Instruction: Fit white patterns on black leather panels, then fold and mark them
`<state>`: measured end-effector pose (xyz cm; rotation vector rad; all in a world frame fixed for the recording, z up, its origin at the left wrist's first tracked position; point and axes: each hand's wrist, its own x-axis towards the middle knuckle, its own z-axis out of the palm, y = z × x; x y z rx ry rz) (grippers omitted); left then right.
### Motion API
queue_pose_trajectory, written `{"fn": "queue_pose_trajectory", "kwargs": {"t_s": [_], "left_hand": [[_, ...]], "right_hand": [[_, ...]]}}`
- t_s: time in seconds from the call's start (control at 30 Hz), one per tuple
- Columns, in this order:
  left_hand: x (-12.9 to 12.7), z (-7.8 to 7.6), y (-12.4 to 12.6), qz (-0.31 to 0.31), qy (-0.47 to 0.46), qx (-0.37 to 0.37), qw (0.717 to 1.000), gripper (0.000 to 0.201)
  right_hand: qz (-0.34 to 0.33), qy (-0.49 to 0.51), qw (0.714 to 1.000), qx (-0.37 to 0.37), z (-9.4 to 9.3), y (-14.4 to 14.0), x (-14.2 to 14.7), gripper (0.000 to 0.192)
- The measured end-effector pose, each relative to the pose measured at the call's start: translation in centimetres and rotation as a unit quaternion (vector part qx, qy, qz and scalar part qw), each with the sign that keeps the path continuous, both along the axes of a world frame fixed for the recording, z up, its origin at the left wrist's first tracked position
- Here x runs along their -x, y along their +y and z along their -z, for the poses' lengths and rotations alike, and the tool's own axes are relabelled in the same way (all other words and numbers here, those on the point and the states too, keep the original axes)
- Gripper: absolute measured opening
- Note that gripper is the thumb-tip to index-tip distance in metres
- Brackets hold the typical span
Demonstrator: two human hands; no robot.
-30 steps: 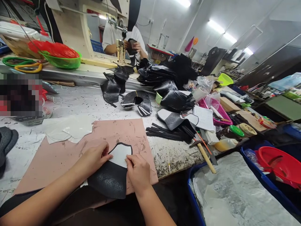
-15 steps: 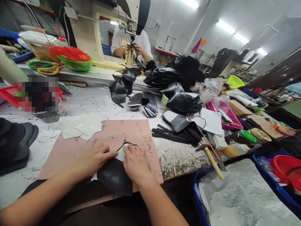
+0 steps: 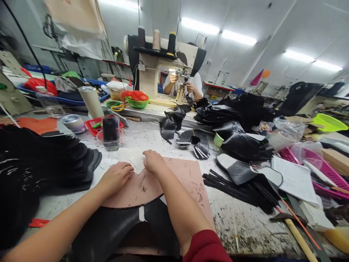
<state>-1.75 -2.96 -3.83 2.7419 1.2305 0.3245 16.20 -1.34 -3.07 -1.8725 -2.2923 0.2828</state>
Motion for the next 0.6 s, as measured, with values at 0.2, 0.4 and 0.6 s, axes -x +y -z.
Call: {"fn": "queue_pose_trajectory", "kwargs": {"t_s": [0.2, 0.4, 0.6], "left_hand": [[0.1, 1.0, -0.1, -0.027, 0.015, -0.039, 0.999, 0.023], [0.0, 1.2, -0.1, -0.041, -0.005, -0.022, 0.999, 0.023], [3.1, 0.1, -1.8, -0.033, -0.058, 0.031, 0.997, 0.027]], "right_hand": [[-0.024, -0.019, 1.0, 0.006, -0.1, 3.6, 1.8, 0.029], [-0.017, 0.076, 0.996, -0.053, -3.0, 1.7, -0.1, 0.007], [0.155, 0.247, 0.935, -0.202, -4.3, -7.0, -6.3, 0.03]]}}
